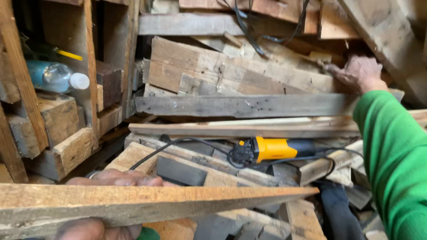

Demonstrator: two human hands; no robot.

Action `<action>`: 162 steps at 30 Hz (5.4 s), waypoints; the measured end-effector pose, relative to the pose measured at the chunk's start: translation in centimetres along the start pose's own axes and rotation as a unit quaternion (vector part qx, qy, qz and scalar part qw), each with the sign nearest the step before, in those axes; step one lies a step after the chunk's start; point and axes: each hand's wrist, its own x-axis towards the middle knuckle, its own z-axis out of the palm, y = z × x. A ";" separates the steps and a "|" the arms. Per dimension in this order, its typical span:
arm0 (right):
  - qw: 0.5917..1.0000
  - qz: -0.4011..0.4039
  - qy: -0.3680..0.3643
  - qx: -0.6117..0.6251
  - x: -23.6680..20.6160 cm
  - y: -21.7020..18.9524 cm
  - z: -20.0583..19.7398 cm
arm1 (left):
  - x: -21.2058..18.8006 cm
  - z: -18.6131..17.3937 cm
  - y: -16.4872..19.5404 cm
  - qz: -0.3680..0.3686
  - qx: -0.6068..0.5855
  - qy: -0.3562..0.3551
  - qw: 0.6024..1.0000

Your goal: The person dismantles wooden pallets using a claw hammer, prying boards apart and pulling out nails. They set the hammer aside at one point, handle an angle grinder on the pallet, and stack the removed planks with other salvaged wood.

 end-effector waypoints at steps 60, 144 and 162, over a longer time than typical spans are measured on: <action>0.845 0.064 -0.250 0.469 -30.3 14.8 -4.3 | 2.8 4.3 1.3 0.761 0.289 -0.197 0.546; 0.520 -0.296 -0.496 0.629 -16.2 -26.6 -2.6 | -5.3 4.8 -0.6 0.331 0.075 -0.460 0.821; 0.867 -0.464 0.149 -0.103 -0.6 -16.0 -1.6 | -4.2 2.8 1.9 0.328 -0.011 -0.493 0.806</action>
